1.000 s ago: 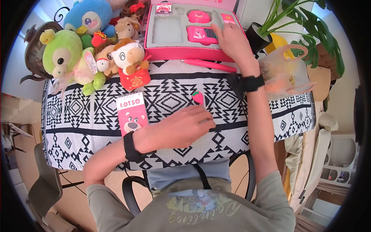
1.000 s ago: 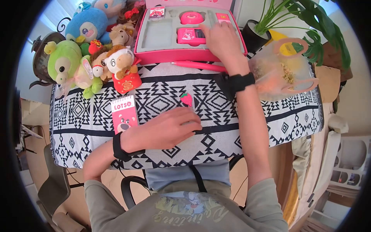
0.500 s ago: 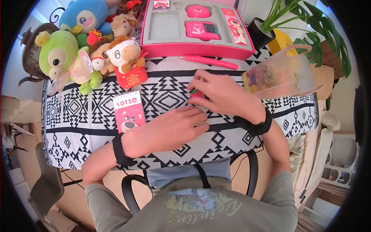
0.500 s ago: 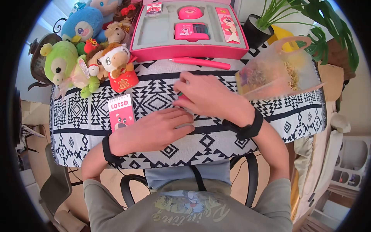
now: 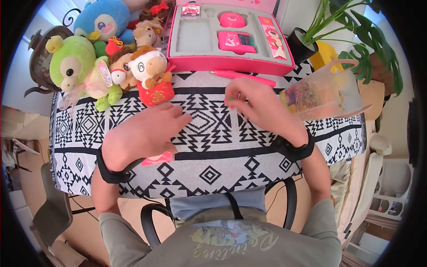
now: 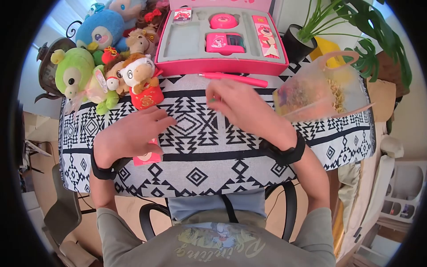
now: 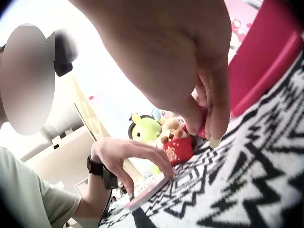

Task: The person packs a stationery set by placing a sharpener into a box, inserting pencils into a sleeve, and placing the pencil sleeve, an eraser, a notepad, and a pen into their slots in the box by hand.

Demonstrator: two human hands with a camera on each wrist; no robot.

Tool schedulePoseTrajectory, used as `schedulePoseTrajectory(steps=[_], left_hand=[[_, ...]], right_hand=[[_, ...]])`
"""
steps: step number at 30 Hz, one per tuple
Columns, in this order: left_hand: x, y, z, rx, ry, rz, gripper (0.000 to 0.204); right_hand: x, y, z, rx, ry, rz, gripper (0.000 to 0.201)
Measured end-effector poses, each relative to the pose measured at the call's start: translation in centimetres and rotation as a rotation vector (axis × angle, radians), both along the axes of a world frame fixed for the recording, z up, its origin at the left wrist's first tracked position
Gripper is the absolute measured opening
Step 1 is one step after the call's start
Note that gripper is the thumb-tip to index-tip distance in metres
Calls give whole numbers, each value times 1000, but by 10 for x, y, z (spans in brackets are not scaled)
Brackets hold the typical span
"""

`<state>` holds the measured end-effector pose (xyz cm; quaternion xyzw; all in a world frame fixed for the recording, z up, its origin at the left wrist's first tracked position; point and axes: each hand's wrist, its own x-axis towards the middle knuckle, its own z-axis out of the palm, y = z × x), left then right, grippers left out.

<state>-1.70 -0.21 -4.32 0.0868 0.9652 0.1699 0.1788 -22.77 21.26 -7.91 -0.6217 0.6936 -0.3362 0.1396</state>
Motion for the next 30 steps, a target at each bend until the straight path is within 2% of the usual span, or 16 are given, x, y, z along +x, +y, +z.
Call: schedulePoseTrajectory(steps=[1,2,4,5,7,8,10,11,13,17,19,20,22,26,28,30], left_hand=[[1,-1,0,-18,-6,31,65],[2,-1,0,-17,1,37,65],[5,-3,-3,-65,22,4,62],[6,-3,-3,-68,25,6,62],[8,-2,-4,-103,41,3,60],[8,-1,-4,-104,42,5,60],[9,-1,-7,-172,64,-65,59],[11,0,-16,-215,148,-80,60],[10,4,-19,-235,116,-23,61],[11,3,-26,-235,109,24,65],[11,3,-32,-207,109,9,60],[10,4,-30,-207,107,17,60],[9,7,-24,-170,63,-16,56],[8,4,-27,-171,66,-57,54],[11,4,-29,-158,95,-53,54],[13,6,-28,-144,126,-50,55]], right_hand=[[-1,-9,9,-101,-2,-53,16],[-3,-19,19,-100,5,-47,16],[-11,-40,38,-260,52,-226,16],[-19,-52,44,-263,55,-224,16],[-40,-80,54,-461,134,-351,19],[-52,-94,57,-463,134,-349,19],[-75,-122,64,-316,-31,-423,19],[-85,-134,62,-318,-34,-417,19],[-96,-154,57,-241,164,-502,13],[-121,-180,44,-141,189,-478,10],[-160,-195,10,-269,325,-329,14],[-168,-200,4,-270,322,-322,14],[-181,-207,-6,-86,306,-382,26],[-190,-209,-17,-100,264,-404,28],[-190,-209,-20,-197,468,-439,28],[-192,-208,-18,-191,471,-408,29]])
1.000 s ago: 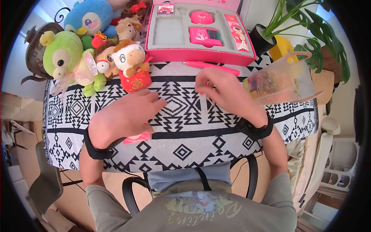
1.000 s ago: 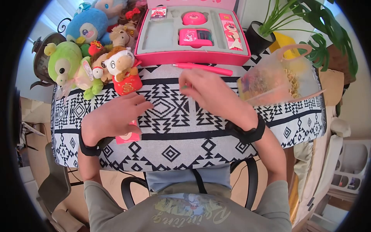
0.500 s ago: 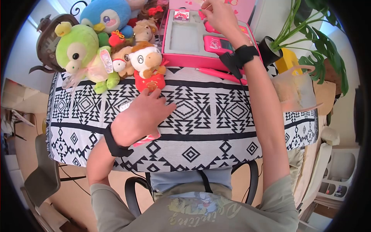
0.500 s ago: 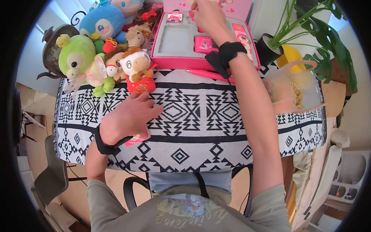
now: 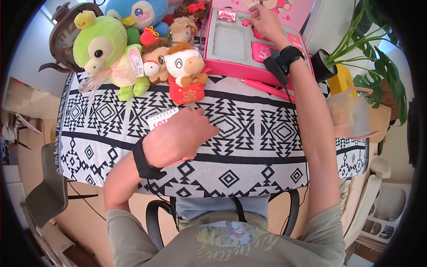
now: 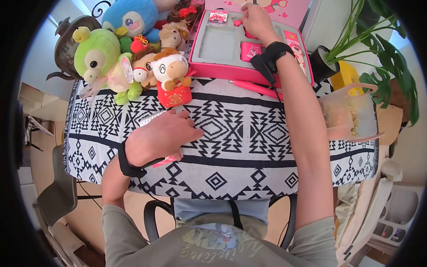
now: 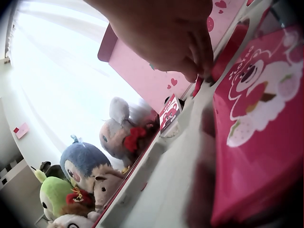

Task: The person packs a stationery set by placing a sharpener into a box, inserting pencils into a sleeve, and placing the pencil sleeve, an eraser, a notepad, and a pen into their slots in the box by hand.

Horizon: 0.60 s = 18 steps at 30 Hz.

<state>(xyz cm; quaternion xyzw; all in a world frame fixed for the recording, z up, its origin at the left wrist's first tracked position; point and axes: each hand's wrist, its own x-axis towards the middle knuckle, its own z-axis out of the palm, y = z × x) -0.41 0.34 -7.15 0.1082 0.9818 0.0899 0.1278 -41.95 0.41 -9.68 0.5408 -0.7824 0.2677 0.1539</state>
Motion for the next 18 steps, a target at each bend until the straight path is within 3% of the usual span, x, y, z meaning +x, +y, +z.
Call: schedulePoseTrajectory(steps=[5,7,17,18], left_hand=[[4,8,4,-73,-24,125,59],[4,8,3,-78,-27,121,60],[3,10,-1,-125,11,139,57],[2,10,-1,-122,14,139,57]], right_hand=[[20,9,17,215,-157,42,31],[24,12,16,278,-30,91,32],[35,23,14,182,23,59,38],[35,24,19,325,11,32,41]])
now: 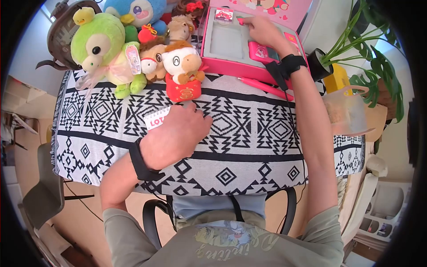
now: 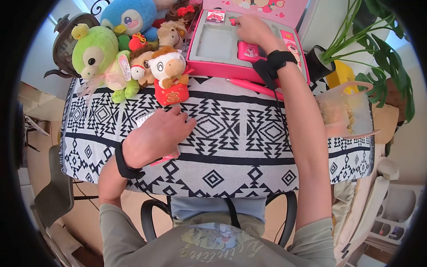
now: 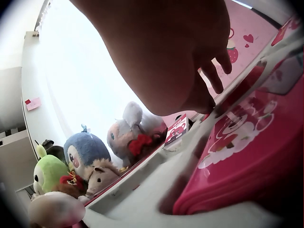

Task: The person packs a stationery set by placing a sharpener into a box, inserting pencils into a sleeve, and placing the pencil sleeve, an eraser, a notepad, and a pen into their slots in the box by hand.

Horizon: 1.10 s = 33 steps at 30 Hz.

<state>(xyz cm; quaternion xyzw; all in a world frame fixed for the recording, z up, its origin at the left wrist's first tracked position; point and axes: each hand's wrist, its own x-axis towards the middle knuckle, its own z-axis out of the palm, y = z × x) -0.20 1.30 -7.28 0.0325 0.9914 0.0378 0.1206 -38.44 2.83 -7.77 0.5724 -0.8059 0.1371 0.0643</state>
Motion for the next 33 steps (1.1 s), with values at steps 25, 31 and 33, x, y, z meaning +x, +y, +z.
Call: schedulePoseTrajectory(steps=[25,31,33], left_hand=[[7,-47,30,42,-49,176,47],[19,-55,29,28,-73,249,44],[28,-54,28,17,-80,305,45]], right_hand=[[165,89,52,-156,-247,383,19],[243,130,-14,77,-282,687,26],[261,136,-30,88,-356,709,36]])
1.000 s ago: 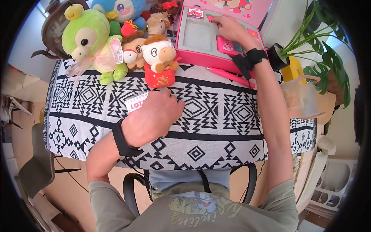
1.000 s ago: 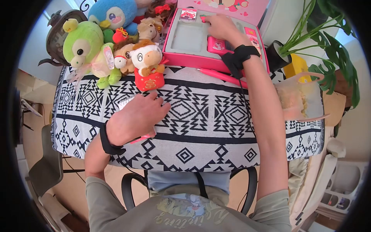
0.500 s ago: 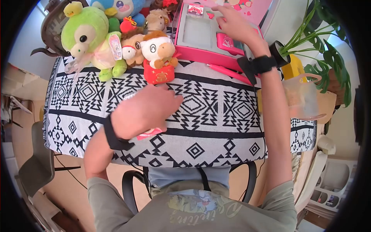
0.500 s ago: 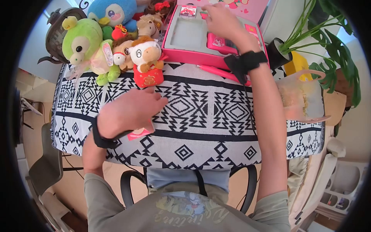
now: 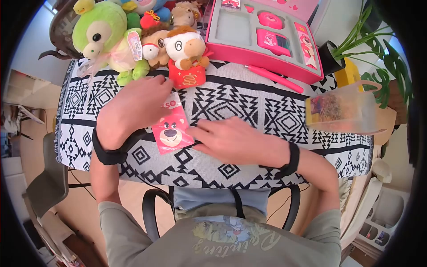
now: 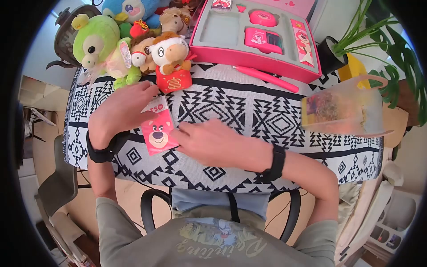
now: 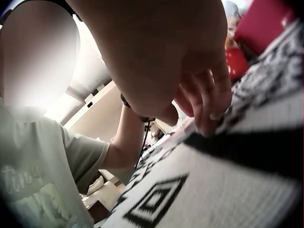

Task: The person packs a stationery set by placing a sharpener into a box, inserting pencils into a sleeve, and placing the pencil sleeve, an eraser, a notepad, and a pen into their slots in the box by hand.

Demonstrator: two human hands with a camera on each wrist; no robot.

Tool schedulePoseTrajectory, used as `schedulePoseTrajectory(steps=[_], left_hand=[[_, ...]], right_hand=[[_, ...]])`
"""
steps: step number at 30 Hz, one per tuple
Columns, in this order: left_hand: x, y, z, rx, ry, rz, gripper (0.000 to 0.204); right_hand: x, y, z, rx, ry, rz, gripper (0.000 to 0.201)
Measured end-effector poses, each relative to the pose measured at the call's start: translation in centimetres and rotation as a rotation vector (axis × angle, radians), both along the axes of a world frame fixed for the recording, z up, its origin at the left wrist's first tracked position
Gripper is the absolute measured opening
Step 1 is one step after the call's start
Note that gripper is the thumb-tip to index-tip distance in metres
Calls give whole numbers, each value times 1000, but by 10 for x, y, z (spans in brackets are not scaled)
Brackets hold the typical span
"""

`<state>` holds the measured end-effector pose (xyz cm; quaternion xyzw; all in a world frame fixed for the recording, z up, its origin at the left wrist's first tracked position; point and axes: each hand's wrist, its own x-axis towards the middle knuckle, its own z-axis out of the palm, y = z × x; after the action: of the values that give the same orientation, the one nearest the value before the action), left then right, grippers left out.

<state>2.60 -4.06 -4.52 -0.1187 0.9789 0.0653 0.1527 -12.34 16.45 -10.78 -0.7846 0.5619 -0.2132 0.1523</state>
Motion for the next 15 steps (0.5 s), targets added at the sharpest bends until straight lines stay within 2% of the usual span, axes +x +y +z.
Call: schedulePoseTrajectory(steps=[2,4,6,7,9,10,11,12,13,15], left_hand=[[11,0,-4,-23,-2,54,47],[21,-1,-20,-45,134,42,55],[24,-3,-29,-15,184,21,58],[25,-6,-34,20,241,1,61],[23,-11,-40,-7,289,-28,67],[17,-10,-32,70,170,24,71],[13,-9,-28,147,52,75,75],[13,-7,-32,209,137,61,74],[9,-2,-26,205,137,58,74],[-4,14,-11,516,59,284,67]], right_hand=[[7,-1,-7,8,-49,-28,37],[5,-3,-16,18,-100,-51,38],[1,-7,-27,-39,-305,-121,34],[-1,-8,-29,-44,-310,-121,34],[-8,-9,-30,12,-492,-147,32],[-10,-9,-28,7,-494,-146,32],[-14,-9,-23,111,-527,-188,31],[-16,-9,-20,215,-558,-230,31],[-17,-9,-21,210,-559,-231,31],[-17,-8,-22,185,-626,-227,30]])
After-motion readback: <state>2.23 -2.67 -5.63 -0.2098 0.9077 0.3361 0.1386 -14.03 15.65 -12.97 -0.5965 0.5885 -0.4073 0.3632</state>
